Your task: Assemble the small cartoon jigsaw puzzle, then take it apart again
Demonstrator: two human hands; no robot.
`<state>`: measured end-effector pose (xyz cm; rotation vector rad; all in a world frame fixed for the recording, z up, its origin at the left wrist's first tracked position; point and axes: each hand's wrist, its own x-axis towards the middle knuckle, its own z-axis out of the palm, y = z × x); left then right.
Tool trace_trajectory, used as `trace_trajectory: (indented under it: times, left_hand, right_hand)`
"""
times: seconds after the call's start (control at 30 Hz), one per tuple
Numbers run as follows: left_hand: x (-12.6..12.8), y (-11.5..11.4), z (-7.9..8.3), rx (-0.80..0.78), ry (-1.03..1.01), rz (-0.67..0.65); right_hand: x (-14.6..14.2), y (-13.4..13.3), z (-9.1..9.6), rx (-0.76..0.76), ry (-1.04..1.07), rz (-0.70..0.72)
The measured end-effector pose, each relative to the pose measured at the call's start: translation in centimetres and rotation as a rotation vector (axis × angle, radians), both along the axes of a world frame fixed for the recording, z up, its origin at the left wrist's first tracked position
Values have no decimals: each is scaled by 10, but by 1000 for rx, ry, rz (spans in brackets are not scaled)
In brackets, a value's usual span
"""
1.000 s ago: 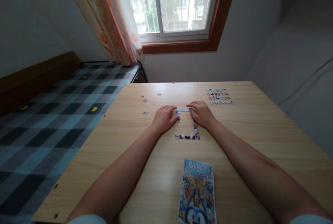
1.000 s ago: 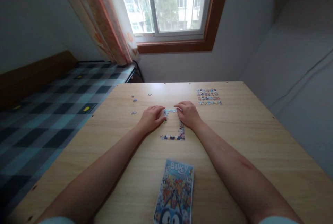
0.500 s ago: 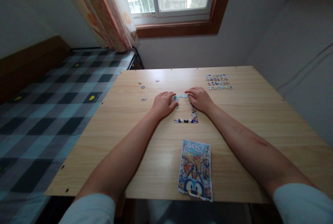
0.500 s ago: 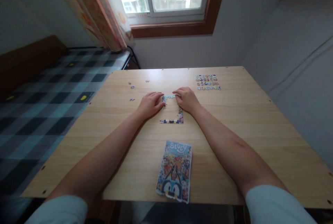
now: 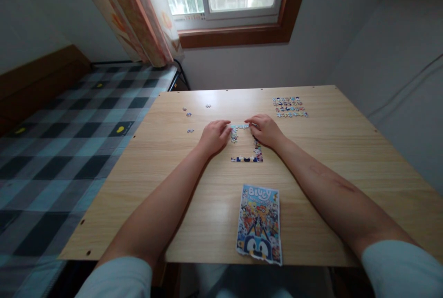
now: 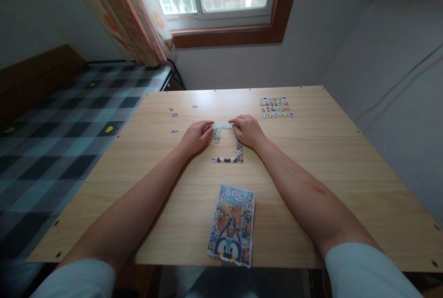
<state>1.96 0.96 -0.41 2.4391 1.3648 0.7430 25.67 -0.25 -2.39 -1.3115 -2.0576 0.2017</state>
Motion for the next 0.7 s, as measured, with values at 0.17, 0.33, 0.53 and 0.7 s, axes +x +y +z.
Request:
trace_trajectory:
  times: [0.17, 0.33, 0.53, 0.7]
  left_hand:
    - [-3, 0, 2, -37, -117, 31]
    - [-9, 1, 1, -48, -248, 102]
    - [-11, 3, -2, -74, -232, 127]
    - [-8, -2, -1, -7, -83, 14]
  right_hand:
    - [-1, 0, 0, 3, -3, -6]
    - [-1, 2, -3, 25, 12, 10]
    - [-1, 2, -4, 20, 12, 11]
    - [-2, 1, -4, 20, -6, 9]
